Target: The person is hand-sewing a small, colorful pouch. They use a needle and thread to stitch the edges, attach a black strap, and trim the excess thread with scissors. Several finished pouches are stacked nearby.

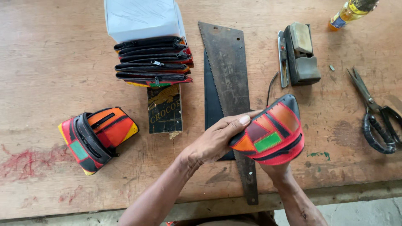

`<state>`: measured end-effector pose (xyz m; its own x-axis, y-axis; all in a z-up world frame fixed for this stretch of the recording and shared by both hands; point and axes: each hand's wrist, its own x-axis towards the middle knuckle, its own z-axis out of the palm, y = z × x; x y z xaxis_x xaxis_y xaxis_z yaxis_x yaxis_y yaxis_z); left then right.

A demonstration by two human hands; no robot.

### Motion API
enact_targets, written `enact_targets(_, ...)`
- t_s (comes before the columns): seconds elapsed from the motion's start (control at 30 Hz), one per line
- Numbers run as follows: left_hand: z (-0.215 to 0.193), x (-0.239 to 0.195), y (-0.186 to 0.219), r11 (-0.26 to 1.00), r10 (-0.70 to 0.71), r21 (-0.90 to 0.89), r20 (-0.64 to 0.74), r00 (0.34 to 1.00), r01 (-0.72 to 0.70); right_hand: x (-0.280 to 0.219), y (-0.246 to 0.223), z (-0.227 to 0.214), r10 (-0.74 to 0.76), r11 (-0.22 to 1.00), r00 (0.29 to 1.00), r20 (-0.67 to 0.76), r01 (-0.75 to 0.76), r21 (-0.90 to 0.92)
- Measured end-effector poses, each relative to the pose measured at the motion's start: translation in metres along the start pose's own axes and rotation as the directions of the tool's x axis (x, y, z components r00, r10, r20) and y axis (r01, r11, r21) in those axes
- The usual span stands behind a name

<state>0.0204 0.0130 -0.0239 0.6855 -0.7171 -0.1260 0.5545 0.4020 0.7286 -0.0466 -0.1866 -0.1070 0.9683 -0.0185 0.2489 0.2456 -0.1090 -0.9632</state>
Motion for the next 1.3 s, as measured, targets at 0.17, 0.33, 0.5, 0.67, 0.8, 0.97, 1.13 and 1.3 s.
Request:
enact_targets(0.17,0.000,0.003,0.007,0.957,-0.084,-0.281,-0.052,0.995,0.066,0.000,0.010,-0.008,0.090,0.985,0.996,0.003,-0.089,0.145)
enact_targets(0.33,0.004,-0.003,0.000,0.999,0.024,0.025,0.030,0.999,-0.025,-0.006,0.019,-0.014,0.035,0.998,0.999,0.031,-0.036,0.050)
enact_targets(0.5,0.005,-0.002,0.012,0.998,0.028,-0.053,0.059,0.998,-0.025,0.001,0.018,-0.017,0.084,0.987,0.987,0.136,-0.064,-0.145)
enact_targets(0.67,0.008,-0.006,0.024,0.982,0.018,0.187,0.097,0.995,-0.036,-0.007,0.007,-0.013,0.058,0.990,0.971,0.234,-0.025,-0.141)
enact_targets(0.8,0.014,-0.011,0.034,0.946,0.041,0.318,0.072,0.997,-0.062,0.000,0.000,-0.009,0.060,0.998,0.933,0.355,-0.047,-0.045)
enact_targets(0.97,0.017,-0.024,0.033,0.921,0.170,0.357,-0.003,0.985,-0.158,0.015,-0.022,-0.011,0.292,0.955,0.894,0.339,-0.292,-0.054)
enact_targets(1.13,0.010,-0.034,0.021,0.916,0.221,0.379,-0.194,0.956,-0.135,0.025,-0.049,-0.006,0.319,0.888,0.906,0.278,-0.389,0.246)
enact_targets(1.3,0.007,-0.040,0.018,0.943,0.200,0.320,-0.315,0.928,-0.095,0.037,-0.072,0.003,0.374,0.711,0.882,0.286,-0.471,0.522)
